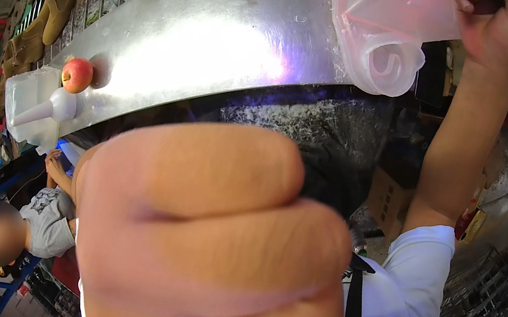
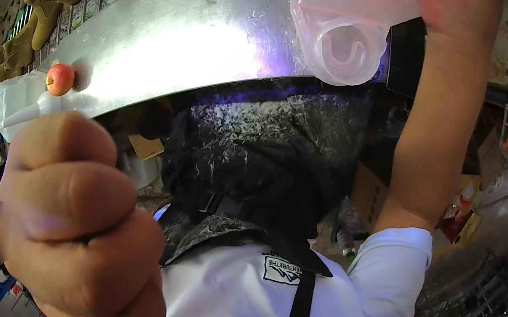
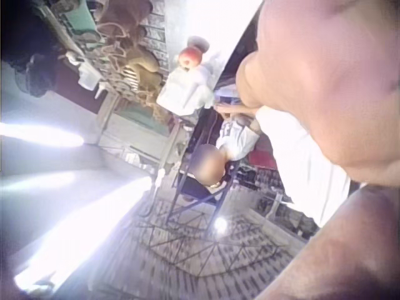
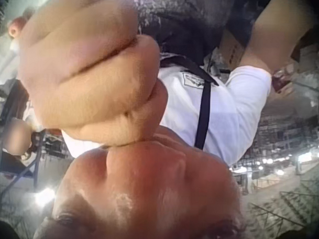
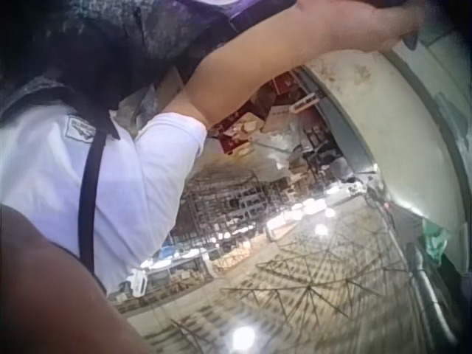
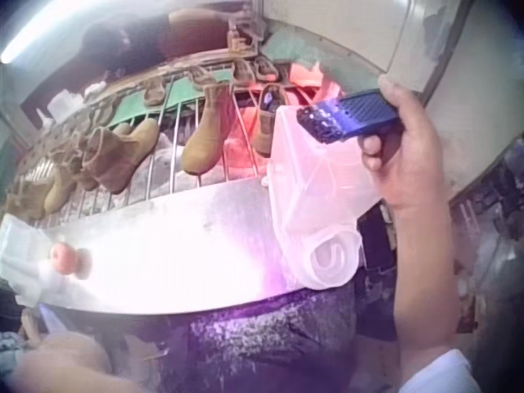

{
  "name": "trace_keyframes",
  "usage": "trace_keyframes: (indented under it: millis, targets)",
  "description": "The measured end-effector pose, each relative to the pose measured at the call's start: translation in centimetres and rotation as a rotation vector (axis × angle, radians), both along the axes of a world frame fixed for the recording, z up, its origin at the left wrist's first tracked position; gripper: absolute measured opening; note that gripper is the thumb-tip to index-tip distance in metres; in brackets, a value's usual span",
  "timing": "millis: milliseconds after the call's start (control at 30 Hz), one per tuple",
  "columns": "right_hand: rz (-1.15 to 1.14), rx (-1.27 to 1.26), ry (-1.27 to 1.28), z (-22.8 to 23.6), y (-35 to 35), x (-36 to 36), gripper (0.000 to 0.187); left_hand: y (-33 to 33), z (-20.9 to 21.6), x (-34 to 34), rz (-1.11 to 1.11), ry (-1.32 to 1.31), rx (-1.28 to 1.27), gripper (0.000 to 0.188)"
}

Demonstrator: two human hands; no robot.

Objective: The person repeatedly applies a white adhesive to the sole edge of a brown boot using a blue brush, dipping the brush into a plastic container between applications. The boot is rotated to cover different sections of the sole edge, then placed on a metal rack with other boots.

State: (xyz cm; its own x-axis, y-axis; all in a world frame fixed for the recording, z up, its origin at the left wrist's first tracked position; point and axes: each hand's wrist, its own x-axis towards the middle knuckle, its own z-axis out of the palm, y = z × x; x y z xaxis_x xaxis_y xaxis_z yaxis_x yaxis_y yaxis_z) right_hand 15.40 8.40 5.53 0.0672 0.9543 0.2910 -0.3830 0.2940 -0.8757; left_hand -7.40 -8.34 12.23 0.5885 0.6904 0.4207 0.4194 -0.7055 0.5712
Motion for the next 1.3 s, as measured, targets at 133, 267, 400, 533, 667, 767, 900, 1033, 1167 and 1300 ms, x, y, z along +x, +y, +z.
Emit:
trace_keyframes:
  millis: [133, 267, 400, 533, 667, 767, 900, 1033, 1167, 1300]
  targets:
    - [0.215, -0.144, 0.041, -2.9, 1.2, 5.9, 0.023, -1.4, -0.2, -0.5, 0.038, -0.042, -0.073, 0.019]
    - [-0.153, -0.091, -0.292, -3.1, -6.6, 3.0, 0.036, -1.5, -1.9, -1.5, 0.060, -0.101, -0.114, 0.020]
    - [-0.098, -0.155, -0.520, -3.0, -10.1, -3.9, 0.025, -2.7, -1.2, -2.7, 0.155, -0.103, -0.135, 0.020]
    - [-0.206, -0.136, -0.997, -6.9, -10.1, -6.2, 0.030, -2.7, -2.4, -3.4, 0.139, -0.140, -0.162, 0.021]
    - [-0.260, -0.059, -1.185, -8.5, -9.1, -8.1, 0.029, -3.4, -2.1, -4.4, 0.189, -0.149, -0.200, 0.022]
    - [-0.325, -0.016, -1.298, -10.0, -8.4, -8.3, 0.032, -3.6, -2.1, -4.6, 0.282, -0.119, -0.189, 0.024]
    - [-0.326, -0.046, -1.369, -10.6, -8.0, -8.9, 0.034, -3.5, -2.4, -5.2, 0.259, -0.137, -0.187, 0.024]
    - [-0.030, -0.376, -0.981, -9.8, -7.6, -8.5, 0.033, -3.8, -1.8, -4.9, 0.272, -0.136, -0.179, 0.025]
    - [0.038, -0.446, -0.436, -7.8, -9.0, -6.8, 0.029, -3.7, -2.6, -5.0, 0.260, -0.140, -0.168, 0.025]
    - [0.046, -0.348, -0.114, -4.5, -9.9, -0.5, 0.028, -3.7, -2.0, -5.0, 0.272, -0.138, -0.163, 0.025]
